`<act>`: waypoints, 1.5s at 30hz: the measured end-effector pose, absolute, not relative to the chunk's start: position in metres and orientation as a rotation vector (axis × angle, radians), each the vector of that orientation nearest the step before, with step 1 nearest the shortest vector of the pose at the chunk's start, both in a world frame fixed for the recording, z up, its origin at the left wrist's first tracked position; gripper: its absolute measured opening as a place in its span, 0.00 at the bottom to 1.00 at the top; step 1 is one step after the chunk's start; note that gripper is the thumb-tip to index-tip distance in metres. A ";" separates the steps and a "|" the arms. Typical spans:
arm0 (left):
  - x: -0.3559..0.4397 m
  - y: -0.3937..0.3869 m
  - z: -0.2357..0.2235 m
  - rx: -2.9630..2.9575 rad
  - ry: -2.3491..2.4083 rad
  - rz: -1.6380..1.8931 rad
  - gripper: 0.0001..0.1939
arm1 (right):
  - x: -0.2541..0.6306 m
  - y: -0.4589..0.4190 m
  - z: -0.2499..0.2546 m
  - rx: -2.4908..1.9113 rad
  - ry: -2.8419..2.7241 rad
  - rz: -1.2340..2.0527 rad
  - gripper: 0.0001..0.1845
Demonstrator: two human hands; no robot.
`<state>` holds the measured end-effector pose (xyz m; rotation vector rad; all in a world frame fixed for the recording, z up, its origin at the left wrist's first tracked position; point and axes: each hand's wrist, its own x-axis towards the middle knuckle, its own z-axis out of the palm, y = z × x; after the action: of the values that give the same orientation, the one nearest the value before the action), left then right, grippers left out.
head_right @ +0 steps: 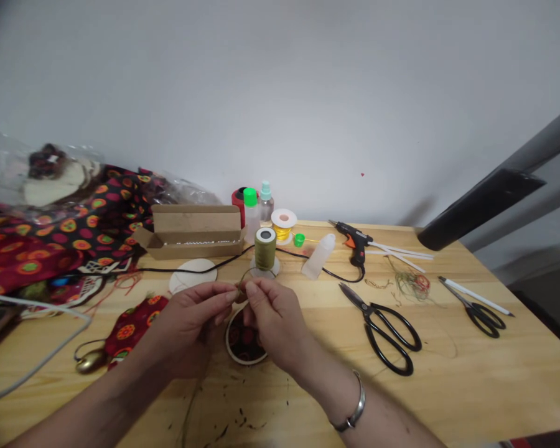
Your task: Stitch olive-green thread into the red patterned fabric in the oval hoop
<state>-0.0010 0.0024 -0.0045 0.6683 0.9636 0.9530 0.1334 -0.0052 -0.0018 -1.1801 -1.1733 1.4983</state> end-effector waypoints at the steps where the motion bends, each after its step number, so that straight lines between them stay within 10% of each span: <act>1: -0.001 0.002 -0.004 0.652 0.968 0.954 0.06 | 0.134 -0.005 0.000 -1.194 -1.191 1.467 0.11; 45: -0.004 -0.002 -0.005 0.819 0.996 0.834 0.09 | 0.142 0.002 0.004 -1.362 -1.237 1.350 0.07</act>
<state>-0.0036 -0.0021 -0.0055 0.8186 0.9957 0.8343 0.1419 0.0022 0.0039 -1.3615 -1.2373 1.3501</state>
